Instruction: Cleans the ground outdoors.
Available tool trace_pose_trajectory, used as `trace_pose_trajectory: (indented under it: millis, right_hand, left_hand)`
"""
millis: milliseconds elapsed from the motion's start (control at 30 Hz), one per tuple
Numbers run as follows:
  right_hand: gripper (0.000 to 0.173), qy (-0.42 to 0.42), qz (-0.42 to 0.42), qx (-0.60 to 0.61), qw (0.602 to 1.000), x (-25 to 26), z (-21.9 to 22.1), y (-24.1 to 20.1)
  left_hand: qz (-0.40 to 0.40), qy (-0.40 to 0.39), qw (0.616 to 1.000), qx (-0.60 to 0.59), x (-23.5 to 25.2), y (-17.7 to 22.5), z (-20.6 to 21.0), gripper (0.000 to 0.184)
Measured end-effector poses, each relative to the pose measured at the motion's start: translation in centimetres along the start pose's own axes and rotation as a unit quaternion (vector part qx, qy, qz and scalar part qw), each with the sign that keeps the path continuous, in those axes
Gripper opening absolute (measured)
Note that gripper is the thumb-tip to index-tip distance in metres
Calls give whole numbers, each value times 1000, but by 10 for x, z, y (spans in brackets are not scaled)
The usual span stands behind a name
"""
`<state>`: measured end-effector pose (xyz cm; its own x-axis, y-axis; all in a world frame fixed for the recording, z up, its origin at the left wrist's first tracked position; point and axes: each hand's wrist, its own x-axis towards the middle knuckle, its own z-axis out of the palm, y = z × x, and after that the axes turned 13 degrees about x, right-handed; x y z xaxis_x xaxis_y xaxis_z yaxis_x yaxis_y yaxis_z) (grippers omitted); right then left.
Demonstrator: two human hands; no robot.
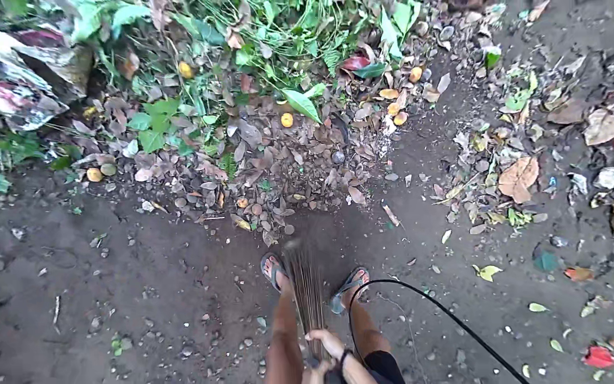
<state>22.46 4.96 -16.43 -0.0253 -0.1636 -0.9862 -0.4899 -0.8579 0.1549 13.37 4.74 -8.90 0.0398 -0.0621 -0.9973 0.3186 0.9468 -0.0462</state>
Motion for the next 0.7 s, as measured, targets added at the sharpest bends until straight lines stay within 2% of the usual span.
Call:
trace_pose_trajectory:
  millis: [67,100,133,200,267,400,467,533,600,633,667,700]
  right_hand:
    - [31,-40,-22,-42,998,55,26,-9]
    - [28,-69,-65,-50,994,71,56,-36]
    - [26,-91,-114,-49,988,73,93,-75]
    - [24,-119,-175,-47,976,45,165,-144]
    - [35,-131,-217,-54,966,28,212,-200]
    - [48,-219,-329,-33,918,14,237,-230]
    - [55,-261,-360,-29,895,-19,242,-231]
    - [56,-266,-353,-44,896,-41,224,-197]
    - [51,-222,-281,-20,934,-60,176,-130]
    - [50,-174,-224,-19,959,-67,147,-94]
    - [50,-115,-160,-28,980,-68,119,-62]
    - [46,-57,-95,-42,993,-61,96,-36]
  left_hand:
    - [94,29,995,-5,60,-8,-27,31]
    - [147,58,987,-8,85,11,-49,34]
    - [167,92,981,-28,92,53,-71,31]
    - [173,141,975,-19,72,139,-116,27]
    - [205,174,963,0,54,202,-146,26]
    - [316,241,918,-1,52,218,-152,21]
    - [357,253,898,-42,41,211,-151,22]
    - [330,222,915,-65,5,181,-141,37]
    - [233,175,954,-73,-31,119,-112,55]
    - [172,141,972,-75,-40,81,-96,72]
    - [126,111,983,-77,-39,44,-82,91]
    - [98,90,987,-85,-30,14,-68,100]
